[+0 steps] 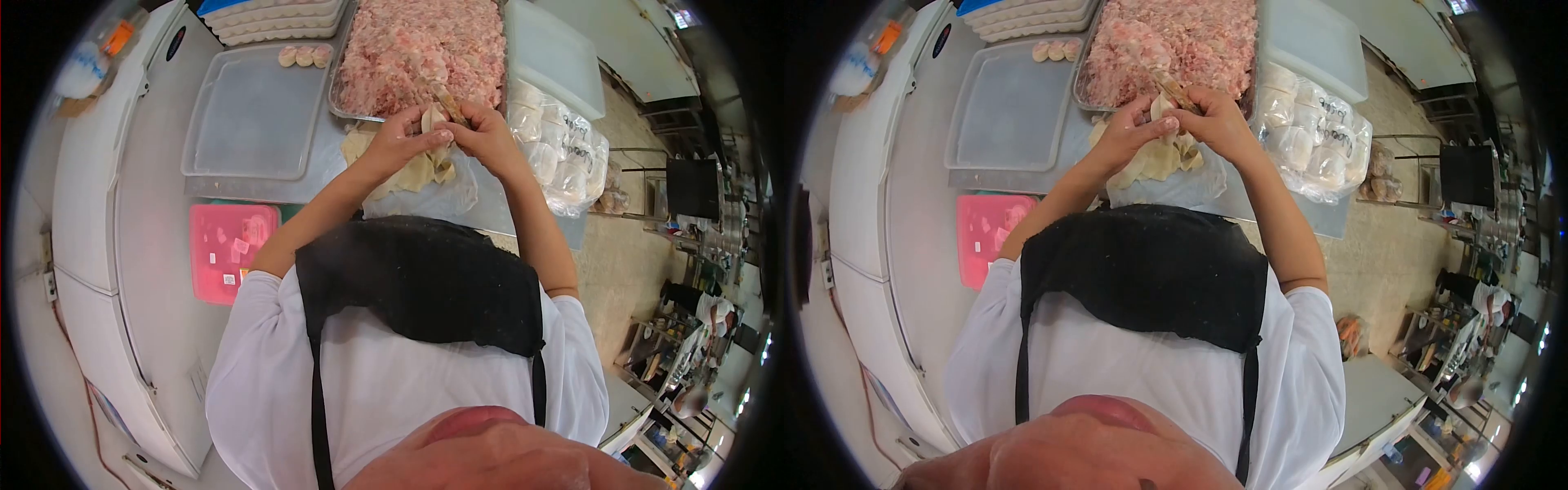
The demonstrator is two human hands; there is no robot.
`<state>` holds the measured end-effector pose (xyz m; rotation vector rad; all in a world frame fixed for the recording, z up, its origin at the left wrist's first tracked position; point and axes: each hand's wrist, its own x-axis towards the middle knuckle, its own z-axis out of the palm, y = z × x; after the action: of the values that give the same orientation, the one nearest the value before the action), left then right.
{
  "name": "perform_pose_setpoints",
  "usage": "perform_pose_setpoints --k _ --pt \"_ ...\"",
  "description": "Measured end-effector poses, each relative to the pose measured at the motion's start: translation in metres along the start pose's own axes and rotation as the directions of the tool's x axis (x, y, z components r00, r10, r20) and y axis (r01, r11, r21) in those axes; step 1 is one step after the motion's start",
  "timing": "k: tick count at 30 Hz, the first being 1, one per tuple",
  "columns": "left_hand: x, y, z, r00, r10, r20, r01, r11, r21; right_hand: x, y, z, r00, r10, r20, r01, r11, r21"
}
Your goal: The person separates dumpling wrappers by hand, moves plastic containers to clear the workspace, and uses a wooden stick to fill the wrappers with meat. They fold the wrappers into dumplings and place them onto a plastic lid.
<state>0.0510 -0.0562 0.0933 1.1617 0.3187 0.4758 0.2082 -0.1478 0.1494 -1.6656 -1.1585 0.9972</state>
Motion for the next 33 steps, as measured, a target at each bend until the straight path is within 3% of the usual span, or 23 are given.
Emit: perform_pose_setpoints --k 5,8,11,13,14,17,18,19,20,22,24,25,26,28,31,33 --pt "0.004 -0.014 -0.026 0.993 -0.115 -0.026 0.102 0.952 -0.289 -0.001 -0.007 -0.004 0.999 0.017 -0.037 -0.018 1.0 -0.015" --pt "0.002 -0.004 -0.034 0.983 -0.14 -0.12 0.093 0.94 -0.328 0.001 0.001 -0.006 0.998 0.024 -0.052 -0.025 0.999 -0.024" --pt "0.007 -0.006 -0.057 0.996 0.053 -0.066 -0.044 0.99 0.13 0.001 0.008 -0.009 0.997 -0.011 -0.082 0.004 0.997 -0.076" --pt "0.012 0.008 -0.06 0.984 0.175 0.013 -0.169 0.924 0.343 0.004 0.016 -0.011 0.988 -0.115 -0.098 0.096 0.979 -0.182" --pt "0.015 0.016 -0.061 0.971 0.23 0.061 -0.233 0.867 0.44 0.005 0.017 -0.012 0.985 -0.12 -0.121 0.1 0.982 -0.163" --pt "0.03 0.03 -0.061 0.943 0.332 0.007 -0.26 0.723 0.64 0.005 0.017 -0.015 0.977 -0.074 -0.201 0.063 0.996 -0.061" --pt "0.034 0.033 -0.054 0.955 0.271 -0.119 -0.205 0.897 0.393 0.006 0.017 -0.015 0.972 -0.019 -0.233 0.021 1.0 0.007" --pt "0.04 0.035 -0.044 0.96 0.173 -0.22 -0.153 0.983 0.103 0.007 0.017 -0.016 0.965 0.039 -0.261 -0.02 0.997 0.076" --pt "0.045 0.035 -0.035 0.957 0.048 -0.286 -0.109 0.974 -0.201 0.008 0.016 -0.014 0.957 0.011 -0.289 0.008 0.998 0.066" --pt "0.058 0.025 -0.026 0.95 -0.078 -0.301 -0.055 0.91 -0.41 0.011 0.013 -0.007 0.937 -0.044 -0.345 0.063 0.997 0.044" --pt "0.062 0.026 -0.019 0.942 -0.141 -0.304 -0.075 0.795 -0.601 0.021 0.027 -0.002 0.876 -0.331 -0.351 0.234 0.928 -0.291" --pt "0.063 0.033 -0.015 0.94 -0.143 -0.309 -0.116 0.719 -0.685 0.023 0.033 -0.001 0.826 -0.466 -0.318 0.301 0.841 -0.45" --pt "0.064 0.038 -0.011 0.939 -0.146 -0.313 -0.155 0.633 -0.759 0.021 0.037 -0.004 0.833 -0.477 -0.282 0.285 0.805 -0.52" --pt "0.064 0.04 -0.023 0.921 -0.202 -0.334 -0.152 0.602 -0.784 0.013 0.031 -0.006 0.849 -0.489 -0.202 0.257 0.715 -0.651" --pt "0.066 0.032 -0.047 0.92 -0.171 -0.352 -0.166 0.644 -0.747 -0.005 0.006 -0.025 0.94 -0.339 -0.05 0.144 0.523 -0.84" --pt "0.065 0.031 -0.047 0.937 -0.129 -0.324 -0.168 0.648 -0.743 -0.017 -0.014 -0.021 0.919 -0.386 -0.078 0.139 0.503 -0.853"
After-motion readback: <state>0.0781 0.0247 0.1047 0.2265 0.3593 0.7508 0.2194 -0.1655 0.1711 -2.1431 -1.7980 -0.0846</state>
